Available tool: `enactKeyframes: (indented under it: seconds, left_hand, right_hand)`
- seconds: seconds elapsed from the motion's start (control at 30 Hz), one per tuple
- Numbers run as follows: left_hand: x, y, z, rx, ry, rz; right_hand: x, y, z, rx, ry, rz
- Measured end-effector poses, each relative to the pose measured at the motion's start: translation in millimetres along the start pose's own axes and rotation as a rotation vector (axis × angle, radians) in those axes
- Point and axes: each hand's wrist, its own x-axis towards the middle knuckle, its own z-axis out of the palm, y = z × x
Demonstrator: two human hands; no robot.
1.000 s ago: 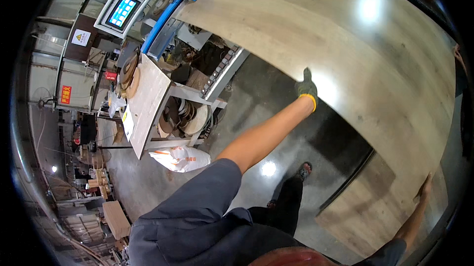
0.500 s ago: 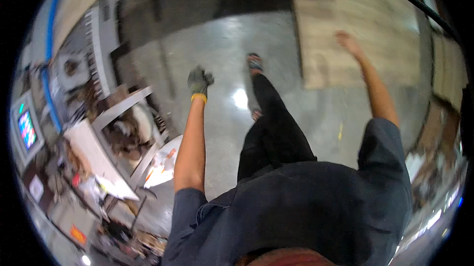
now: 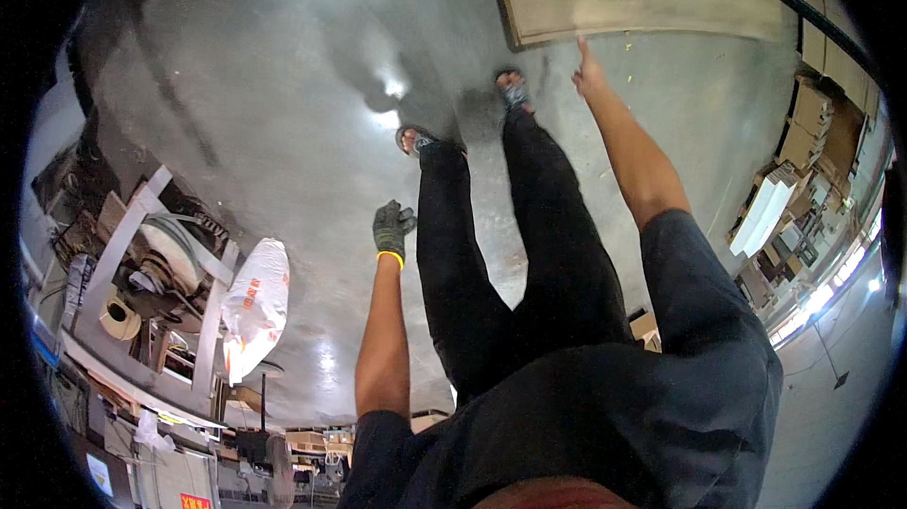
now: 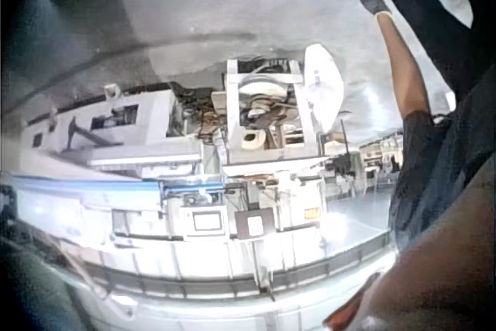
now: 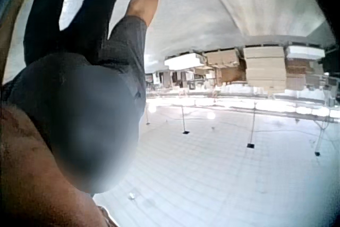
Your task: The person uses a screwdriver to tighten components on a piece of machinery. They then collaborate with another person to lift and position a large wooden panel onto the machine.
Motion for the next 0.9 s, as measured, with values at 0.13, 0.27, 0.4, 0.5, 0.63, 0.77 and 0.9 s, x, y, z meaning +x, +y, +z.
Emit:
enactKeyframes:
  seconds: [0.13, 0.27, 0.4, 0.5, 0.63, 0.77, 0.9]
  left_hand:
    - [28.4, -1.1, 48.6, 0.057, -0.127, 0.025]
    - [64.0, -18.1, 78.5, 0.205, 0.021, 0.113]
    - [125.2, -17.8, 174.4, 0.601, 0.072, 0.184]
    - [173.9, -30.0, 266.0, 1.273, -0.096, 1.133]
    - [189.7, -63.6, 393.4, -0.067, -0.539, 0.013]
    - [238.7, -164.3, 455.7, -0.381, -0.873, -0.215]
    - [188.5, -176.4, 511.7, 0.420, -0.354, 0.389]
  right_hand:
    - [129.0, -20.3, 6.4, 0.379, -0.202, -0.223]
    - [91.6, -33.0, 75.2, 0.248, 0.454, 0.088]
    - [81.2, -16.8, 55.8, 0.277, 0.234, 0.007]
    - [121.8, 4.2, -2.1, 0.245, 0.119, 0.039]
    - [127.3, 39.6, -68.0, 0.328, -0.095, 0.033]
    - [111.3, 51.7, -97.6, 0.280, -0.135, 0.028]
    - [97.3, 64.2, -112.2, 0.232, -0.069, 0.039]
